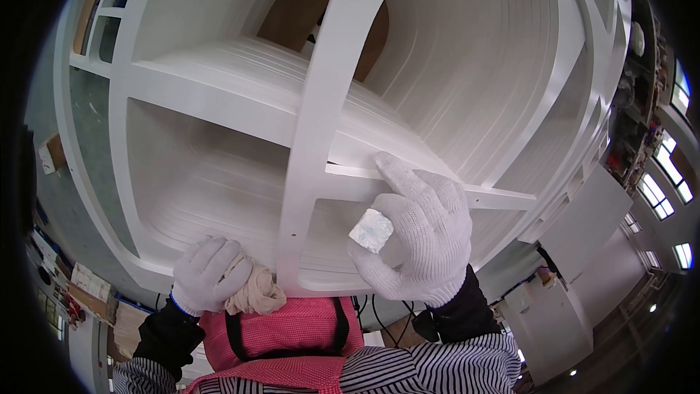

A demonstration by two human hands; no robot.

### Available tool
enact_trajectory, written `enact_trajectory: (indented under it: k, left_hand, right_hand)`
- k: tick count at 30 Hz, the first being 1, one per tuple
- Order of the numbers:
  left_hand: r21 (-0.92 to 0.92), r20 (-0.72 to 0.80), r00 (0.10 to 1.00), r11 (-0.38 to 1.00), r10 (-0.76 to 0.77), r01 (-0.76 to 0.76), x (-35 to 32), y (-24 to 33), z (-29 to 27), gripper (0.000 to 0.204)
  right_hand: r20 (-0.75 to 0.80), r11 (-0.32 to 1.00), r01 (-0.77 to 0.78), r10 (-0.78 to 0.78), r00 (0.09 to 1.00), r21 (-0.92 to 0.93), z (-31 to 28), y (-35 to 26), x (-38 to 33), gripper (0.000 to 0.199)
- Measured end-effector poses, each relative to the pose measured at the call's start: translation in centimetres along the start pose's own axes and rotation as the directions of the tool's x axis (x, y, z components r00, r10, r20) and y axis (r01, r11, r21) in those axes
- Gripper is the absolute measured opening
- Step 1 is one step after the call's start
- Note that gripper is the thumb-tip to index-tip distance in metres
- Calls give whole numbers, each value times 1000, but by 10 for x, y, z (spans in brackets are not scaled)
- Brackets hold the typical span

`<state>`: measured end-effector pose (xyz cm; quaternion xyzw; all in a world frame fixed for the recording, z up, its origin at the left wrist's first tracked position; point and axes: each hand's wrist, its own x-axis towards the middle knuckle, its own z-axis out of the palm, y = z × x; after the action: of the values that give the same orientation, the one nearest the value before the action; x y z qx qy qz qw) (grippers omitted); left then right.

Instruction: Cleaning and inspecting a white shelving unit using a cloth and sponge in a factory setting.

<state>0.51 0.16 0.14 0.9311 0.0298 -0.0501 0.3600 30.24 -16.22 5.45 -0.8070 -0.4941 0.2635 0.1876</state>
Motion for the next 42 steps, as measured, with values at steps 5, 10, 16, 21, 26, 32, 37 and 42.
enact_trajectory:
  k: [5,10,16,21,26,32,37,42]
  left_hand:
    - [-35,10,1000,999,-5,5,3,0,0,47]
    - [-25,42,999,1000,-16,17,4,1,-3,44]
    - [-21,28,1000,1000,-9,10,5,1,-2,46]
    - [15,-2,1000,1000,-4,4,2,1,0,44]
    - [-18,2,1000,1000,-20,20,8,2,-1,43]
    - [8,10,1000,1000,-11,11,1,0,1,46]
    - [-20,9,1000,1000,-21,21,1,-1,1,45]
    - [-18,3,1000,1000,-16,16,0,-1,0,45]
  right_hand:
    - [27,990,-26,22,999,137,1,1,8,35]
    - [86,985,63,-78,993,158,9,-8,24,32]
    - [103,996,56,-49,994,-65,-7,6,13,31]
    - [196,194,-472,729,656,860,-6,-12,-26,38]
    - [-145,891,-172,253,956,419,12,-4,2,45]
    - [-168,952,-56,111,979,302,19,-1,21,45]
    - [-141,989,-2,23,990,147,16,3,29,43]
    - [-131,993,-4,19,991,117,11,7,28,41]
